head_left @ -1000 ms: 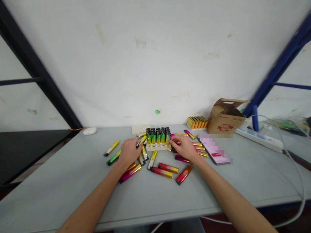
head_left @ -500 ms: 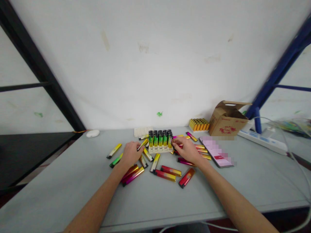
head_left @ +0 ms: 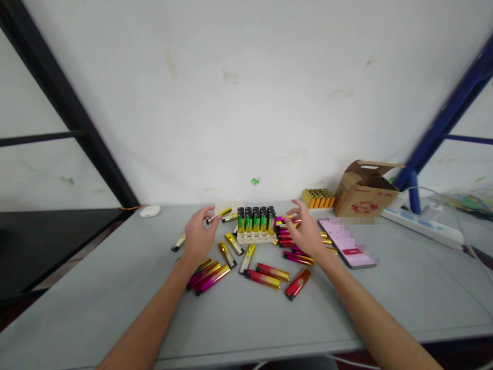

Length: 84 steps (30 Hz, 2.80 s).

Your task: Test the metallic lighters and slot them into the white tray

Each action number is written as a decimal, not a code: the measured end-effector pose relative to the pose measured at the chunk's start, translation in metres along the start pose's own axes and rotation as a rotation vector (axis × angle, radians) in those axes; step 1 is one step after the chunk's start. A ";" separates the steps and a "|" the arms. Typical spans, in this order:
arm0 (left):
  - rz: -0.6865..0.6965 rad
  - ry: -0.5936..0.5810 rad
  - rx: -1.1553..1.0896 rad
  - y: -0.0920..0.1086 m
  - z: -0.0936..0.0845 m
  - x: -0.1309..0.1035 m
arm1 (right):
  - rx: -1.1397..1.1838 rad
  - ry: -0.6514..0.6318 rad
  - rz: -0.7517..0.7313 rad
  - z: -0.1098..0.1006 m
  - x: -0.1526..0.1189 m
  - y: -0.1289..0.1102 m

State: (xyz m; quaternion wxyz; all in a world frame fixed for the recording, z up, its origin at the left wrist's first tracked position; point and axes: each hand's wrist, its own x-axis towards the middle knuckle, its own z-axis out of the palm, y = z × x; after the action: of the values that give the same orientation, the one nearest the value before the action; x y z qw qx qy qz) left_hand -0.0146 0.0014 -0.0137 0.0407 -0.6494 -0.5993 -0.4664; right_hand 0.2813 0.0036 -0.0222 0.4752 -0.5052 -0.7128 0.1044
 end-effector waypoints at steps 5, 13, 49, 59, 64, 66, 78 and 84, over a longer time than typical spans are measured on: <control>0.063 0.168 -0.063 0.029 -0.008 -0.009 | 0.052 0.138 -0.151 -0.001 -0.007 -0.016; 0.366 0.041 -0.172 0.056 -0.002 -0.033 | 0.006 -0.107 -0.422 0.015 -0.027 -0.043; 0.249 0.001 -0.178 0.033 0.016 -0.028 | 1.519 -0.350 0.752 -0.003 -0.004 -0.048; 0.161 -0.036 -0.139 0.022 0.023 -0.026 | 1.432 -0.200 0.820 0.007 -0.001 -0.042; 0.160 -0.046 -0.124 0.023 0.022 -0.024 | 1.406 -0.119 0.830 0.007 -0.003 -0.043; 0.159 -0.065 -0.114 0.024 0.022 -0.024 | 1.396 -0.078 0.817 0.008 -0.003 -0.044; 0.156 -0.125 -0.085 0.025 0.021 -0.024 | 1.460 -0.186 0.815 0.012 -0.006 -0.046; 0.174 -0.132 -0.084 0.026 0.021 -0.024 | 1.479 -0.269 0.751 0.012 -0.007 -0.047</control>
State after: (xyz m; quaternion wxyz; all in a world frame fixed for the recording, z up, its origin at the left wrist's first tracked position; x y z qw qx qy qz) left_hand 0.0222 -0.0103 -0.0281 0.0142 -0.7295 -0.5217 -0.4420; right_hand 0.2432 -0.0203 -0.0030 0.5287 -0.2503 -0.2957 0.7552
